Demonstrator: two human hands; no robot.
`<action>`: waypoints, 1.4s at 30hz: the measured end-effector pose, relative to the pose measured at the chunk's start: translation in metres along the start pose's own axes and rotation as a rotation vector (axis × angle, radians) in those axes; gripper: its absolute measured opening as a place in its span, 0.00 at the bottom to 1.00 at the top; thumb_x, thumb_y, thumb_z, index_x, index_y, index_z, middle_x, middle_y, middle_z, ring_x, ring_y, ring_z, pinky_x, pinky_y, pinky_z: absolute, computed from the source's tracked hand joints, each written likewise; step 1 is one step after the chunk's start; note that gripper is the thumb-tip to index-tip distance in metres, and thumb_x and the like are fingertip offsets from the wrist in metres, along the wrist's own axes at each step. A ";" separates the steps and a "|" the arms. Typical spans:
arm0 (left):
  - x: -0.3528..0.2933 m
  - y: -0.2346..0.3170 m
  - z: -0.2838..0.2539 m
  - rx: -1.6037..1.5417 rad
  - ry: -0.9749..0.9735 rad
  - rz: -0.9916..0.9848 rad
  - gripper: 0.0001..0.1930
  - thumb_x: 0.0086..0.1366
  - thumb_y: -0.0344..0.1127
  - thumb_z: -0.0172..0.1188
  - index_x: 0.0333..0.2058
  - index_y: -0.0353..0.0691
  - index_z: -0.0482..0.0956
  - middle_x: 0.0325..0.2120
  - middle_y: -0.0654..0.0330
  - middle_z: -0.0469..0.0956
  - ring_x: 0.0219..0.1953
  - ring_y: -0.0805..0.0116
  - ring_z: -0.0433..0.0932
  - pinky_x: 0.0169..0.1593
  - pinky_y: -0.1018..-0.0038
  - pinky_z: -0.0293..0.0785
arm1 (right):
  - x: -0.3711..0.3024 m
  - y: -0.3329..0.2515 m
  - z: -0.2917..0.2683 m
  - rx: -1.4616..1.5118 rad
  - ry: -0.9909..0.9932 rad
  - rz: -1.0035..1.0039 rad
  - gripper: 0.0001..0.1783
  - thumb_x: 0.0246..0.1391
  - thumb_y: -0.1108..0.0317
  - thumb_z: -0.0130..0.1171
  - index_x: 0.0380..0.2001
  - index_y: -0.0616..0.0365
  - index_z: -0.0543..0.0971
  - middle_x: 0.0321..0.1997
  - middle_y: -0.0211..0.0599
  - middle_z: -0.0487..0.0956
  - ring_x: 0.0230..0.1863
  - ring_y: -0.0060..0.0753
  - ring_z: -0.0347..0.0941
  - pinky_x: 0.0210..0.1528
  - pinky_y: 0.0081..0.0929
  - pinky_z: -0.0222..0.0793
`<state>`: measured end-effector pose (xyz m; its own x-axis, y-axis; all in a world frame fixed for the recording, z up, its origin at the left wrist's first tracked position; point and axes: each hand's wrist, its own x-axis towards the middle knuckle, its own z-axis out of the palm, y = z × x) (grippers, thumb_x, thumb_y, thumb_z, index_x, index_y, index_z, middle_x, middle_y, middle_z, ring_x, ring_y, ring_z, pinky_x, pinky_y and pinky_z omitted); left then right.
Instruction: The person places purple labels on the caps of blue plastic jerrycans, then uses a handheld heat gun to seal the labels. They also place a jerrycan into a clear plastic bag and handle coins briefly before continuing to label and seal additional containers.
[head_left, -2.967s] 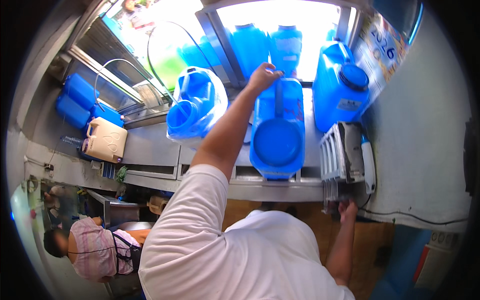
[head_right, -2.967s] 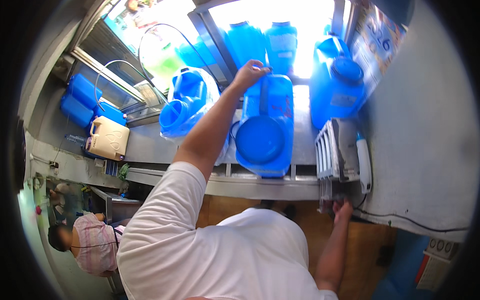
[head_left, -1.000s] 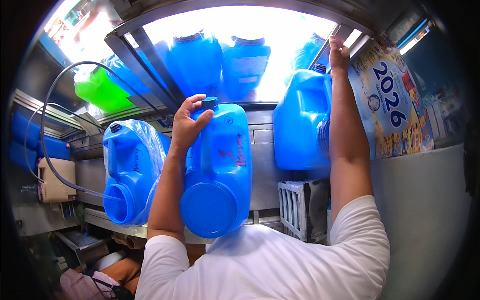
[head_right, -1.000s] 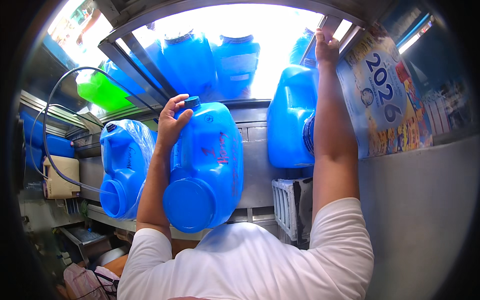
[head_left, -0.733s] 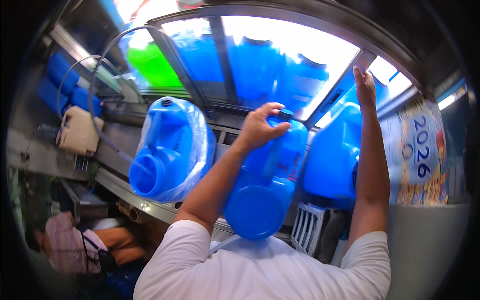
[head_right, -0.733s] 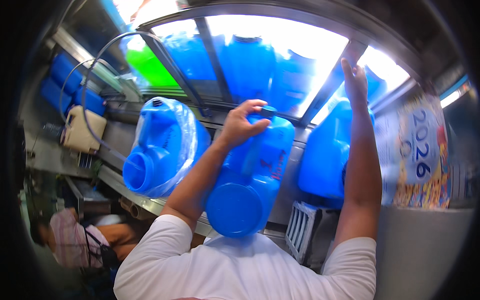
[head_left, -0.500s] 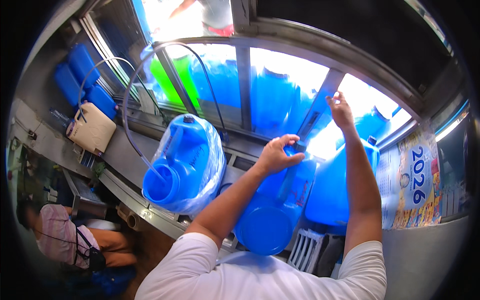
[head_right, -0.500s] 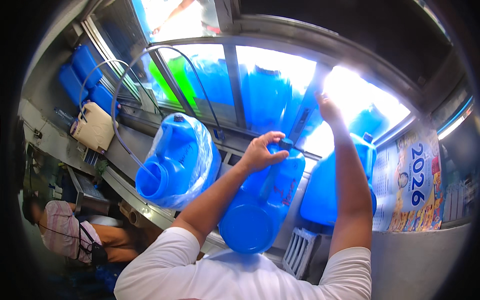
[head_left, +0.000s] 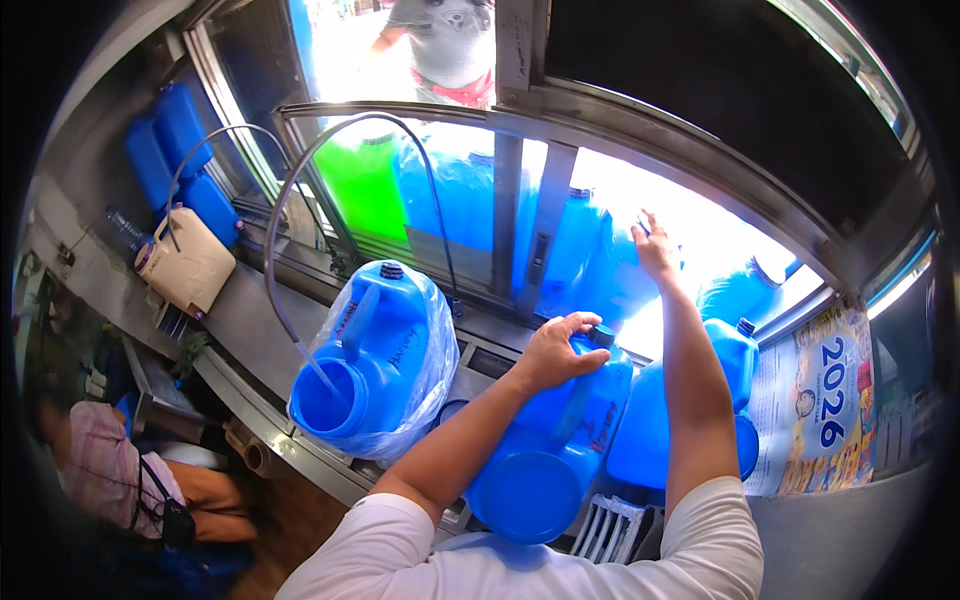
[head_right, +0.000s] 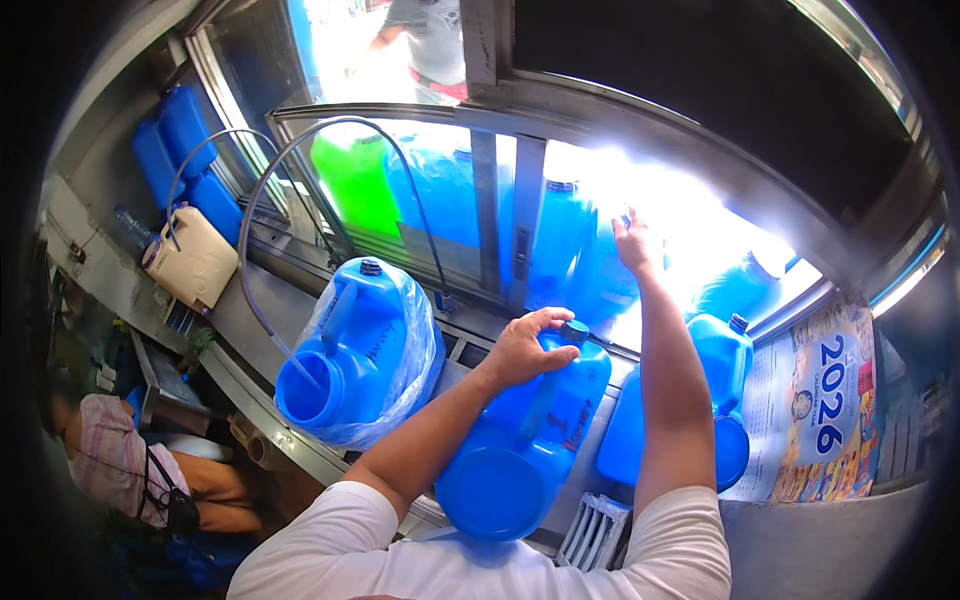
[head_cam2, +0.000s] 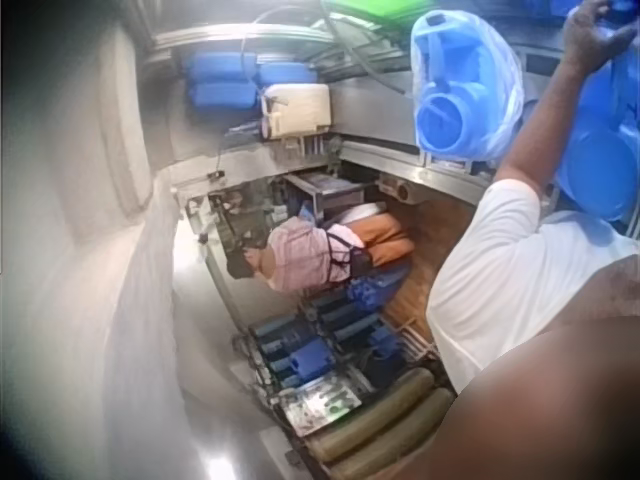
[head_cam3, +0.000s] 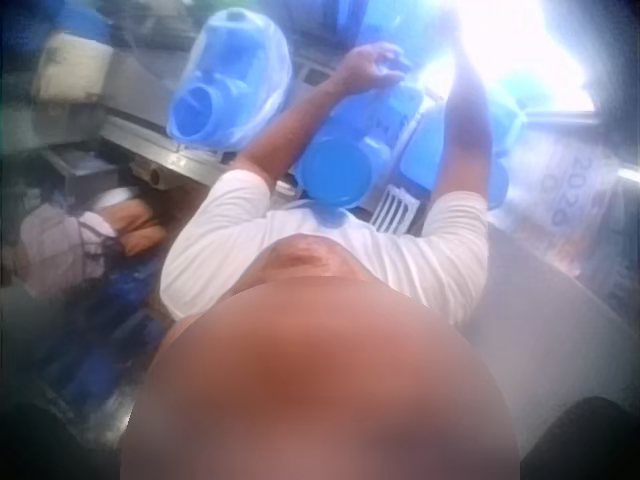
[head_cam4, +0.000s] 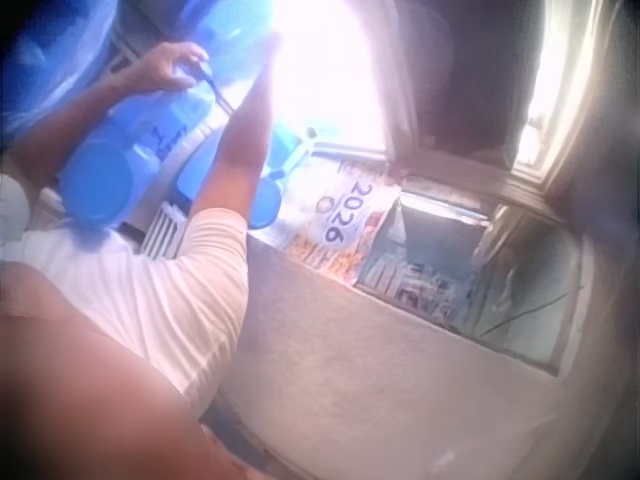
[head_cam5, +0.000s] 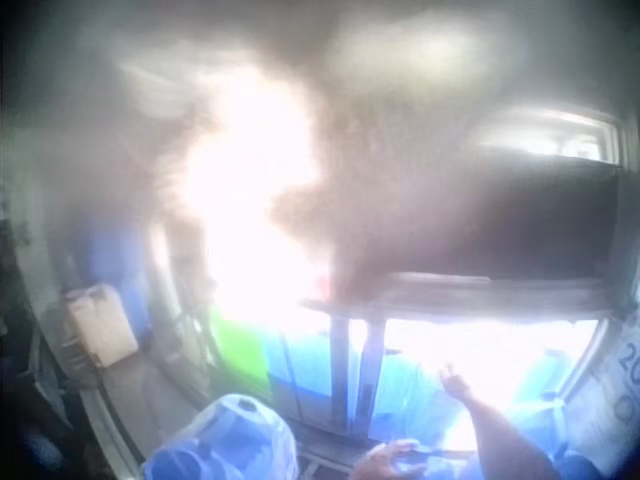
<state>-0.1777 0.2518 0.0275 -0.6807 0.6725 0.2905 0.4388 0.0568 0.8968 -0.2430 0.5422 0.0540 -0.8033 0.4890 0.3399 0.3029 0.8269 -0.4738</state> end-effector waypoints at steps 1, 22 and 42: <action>0.001 0.000 -0.001 0.009 -0.009 -0.008 0.30 0.52 0.46 0.73 0.53 0.42 0.78 0.49 0.52 0.81 0.51 0.59 0.80 0.55 0.66 0.75 | 0.010 0.007 0.000 -0.064 -0.005 0.070 0.32 0.63 0.48 0.52 0.67 0.45 0.66 0.71 0.48 0.64 0.72 0.51 0.59 0.71 0.46 0.56; -0.052 -0.008 -0.064 -0.163 0.070 -0.174 0.28 0.56 0.38 0.72 0.56 0.44 0.74 0.43 0.58 0.80 0.45 0.72 0.77 0.49 0.74 0.74 | 0.027 0.045 0.006 -0.100 -0.173 0.073 0.42 0.53 0.35 0.55 0.64 0.49 0.69 0.69 0.46 0.68 0.70 0.50 0.61 0.70 0.47 0.57; -0.127 0.023 -0.063 0.034 0.083 -0.211 0.26 0.59 0.43 0.69 0.55 0.42 0.74 0.41 0.56 0.81 0.43 0.70 0.80 0.46 0.73 0.76 | -0.215 -0.059 -0.093 -0.411 -0.296 0.190 0.44 0.46 0.28 0.55 0.59 0.46 0.76 0.64 0.48 0.72 0.68 0.48 0.64 0.66 0.59 0.58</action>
<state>-0.1180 0.1207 0.0325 -0.8047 0.5803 0.1257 0.3002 0.2150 0.9293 -0.0407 0.4138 0.0847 -0.8072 0.5902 0.0073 0.5847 0.8012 -0.1275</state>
